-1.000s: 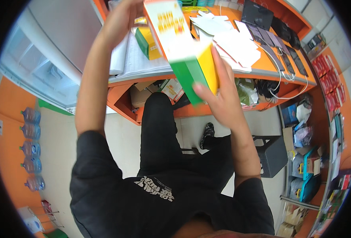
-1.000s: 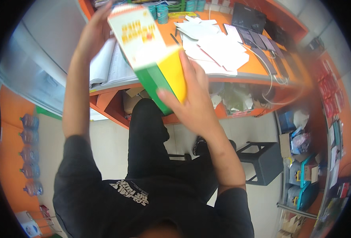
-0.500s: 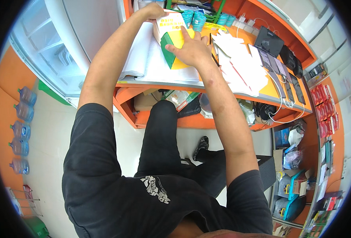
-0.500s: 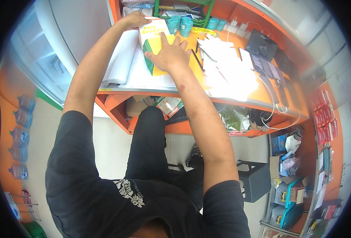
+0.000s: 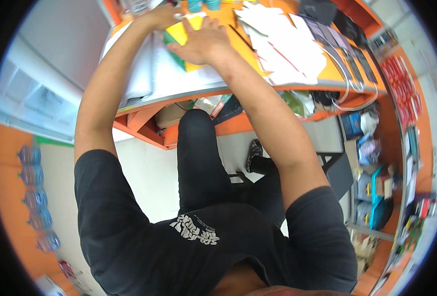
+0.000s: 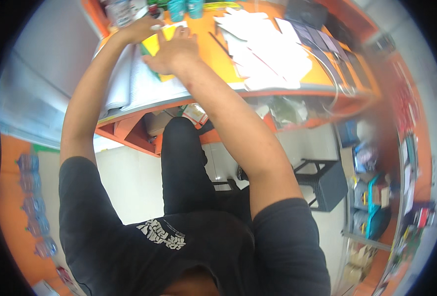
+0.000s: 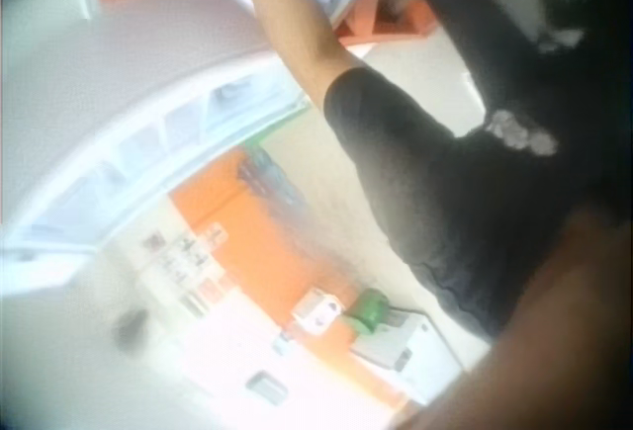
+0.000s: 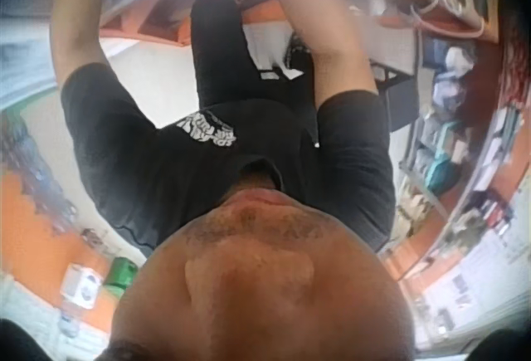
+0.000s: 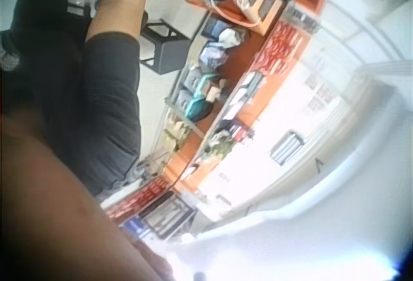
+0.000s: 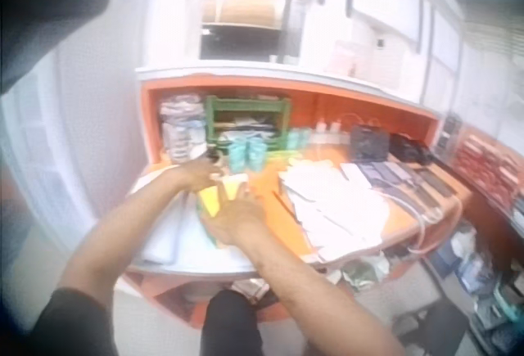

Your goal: The person assembles small paper boxes by folding flat sheets and tucking flaps into slots. They handle multiple boxes one at a time, folding edges and securing the structure by hand, then placing finished units on a nearby counter.

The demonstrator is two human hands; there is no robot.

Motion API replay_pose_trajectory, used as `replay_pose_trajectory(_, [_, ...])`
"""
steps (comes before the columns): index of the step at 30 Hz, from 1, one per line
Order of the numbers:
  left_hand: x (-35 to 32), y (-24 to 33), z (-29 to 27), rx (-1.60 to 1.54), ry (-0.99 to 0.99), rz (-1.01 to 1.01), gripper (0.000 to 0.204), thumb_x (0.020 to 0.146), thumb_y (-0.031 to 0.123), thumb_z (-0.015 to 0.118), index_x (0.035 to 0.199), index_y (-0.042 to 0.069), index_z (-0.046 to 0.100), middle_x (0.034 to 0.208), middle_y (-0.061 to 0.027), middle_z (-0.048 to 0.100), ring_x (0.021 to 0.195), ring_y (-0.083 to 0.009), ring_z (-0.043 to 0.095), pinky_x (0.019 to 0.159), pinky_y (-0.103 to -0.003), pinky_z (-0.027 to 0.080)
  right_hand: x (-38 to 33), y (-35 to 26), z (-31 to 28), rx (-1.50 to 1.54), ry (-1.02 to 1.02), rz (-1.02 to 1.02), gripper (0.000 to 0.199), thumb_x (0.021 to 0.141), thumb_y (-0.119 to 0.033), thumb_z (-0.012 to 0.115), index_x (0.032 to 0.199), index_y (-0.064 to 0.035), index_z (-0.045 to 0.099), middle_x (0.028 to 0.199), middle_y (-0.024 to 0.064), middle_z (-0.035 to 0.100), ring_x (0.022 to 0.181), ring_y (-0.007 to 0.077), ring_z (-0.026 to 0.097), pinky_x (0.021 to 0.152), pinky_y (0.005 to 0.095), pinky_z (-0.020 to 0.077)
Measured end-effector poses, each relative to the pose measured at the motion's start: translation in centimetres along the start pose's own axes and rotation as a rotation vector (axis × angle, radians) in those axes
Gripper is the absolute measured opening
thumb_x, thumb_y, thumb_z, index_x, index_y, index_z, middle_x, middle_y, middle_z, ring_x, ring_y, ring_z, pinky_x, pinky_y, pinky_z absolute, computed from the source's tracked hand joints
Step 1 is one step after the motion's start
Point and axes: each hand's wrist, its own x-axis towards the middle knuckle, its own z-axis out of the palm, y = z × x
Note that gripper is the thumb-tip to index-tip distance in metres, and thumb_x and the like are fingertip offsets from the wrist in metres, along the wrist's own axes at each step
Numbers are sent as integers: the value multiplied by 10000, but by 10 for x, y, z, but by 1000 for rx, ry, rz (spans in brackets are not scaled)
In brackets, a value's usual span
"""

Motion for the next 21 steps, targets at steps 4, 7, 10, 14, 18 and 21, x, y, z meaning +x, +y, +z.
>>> replay_pose_trajectory(4, [2, -6, -19, -205, -59, 42, 490, 968, 415, 503, 1336, 106, 600, 1399, -148, 548, 1293, -287, 505, 1095, -377, 370, -2, 28, -26, 416, -8, -44, 919, 883, -739, 427, 1573, -165, 231, 1445, 290, 432, 1321, 394, 453, 1124, 429, 324])
replay_pose_trajectory(7, [-17, 39, -42, -331, -97, -53, 647, 966, 580, 425, 1356, 86, 577, 1389, -127, 558, 1275, -261, 523, 1086, -356, 372, -20, 108, -35, 645, 224, -2, 701, 902, -502, 631, 1417, -57, 466, 1255, 216, 622, 1163, 338, 601, 1023, 376, 445])
replay_pose_trajectory(10, [-33, 78, -51, -239, -176, -45, 781, 927, 698, 420, 1357, 64, 570, 1393, -119, 557, 1263, -235, 532, 1077, -329, 367, -46, 212, -41, 188, 395, 75, 486, 854, -369, 729, 1178, -15, 648, 1200, 190, 660, 1106, 335, 637, 959, 391, 490])
replay_pose_trajectory(14, [-37, 61, -28, -439, -291, -157, 831, 909, 722, 452, 1361, 32, 558, 1362, -131, 576, 1234, -207, 538, 1072, -320, 363, -70, 256, -34, -8, -39, 178, 543, 816, -464, 722, 1187, -70, 682, 1148, 173, 688, 1113, 322, 639, 965, 428, 494])
replay_pose_trajectory(18, [-41, 60, -16, -536, -184, -138, 835, 909, 680, 502, 1364, -19, 536, 1346, -150, 587, 1229, -236, 543, 1056, -324, 381, -85, 250, -38, -40, -14, 203, 391, 900, -398, 632, 1047, -47, 719, 1012, 185, 714, 999, 350, 676, 875, 461, 532])
replay_pose_trajectory(21, [-48, 61, -25, -245, 31, -177, 901, 846, 740, 525, 1347, -8, 547, 1377, -188, 563, 1269, -288, 538, 1053, -373, 408, -87, 254, -42, -131, 249, 196, 303, 964, -289, 531, 951, -24, 678, 872, 194, 714, 822, 395, 696, 721, 505, 552])
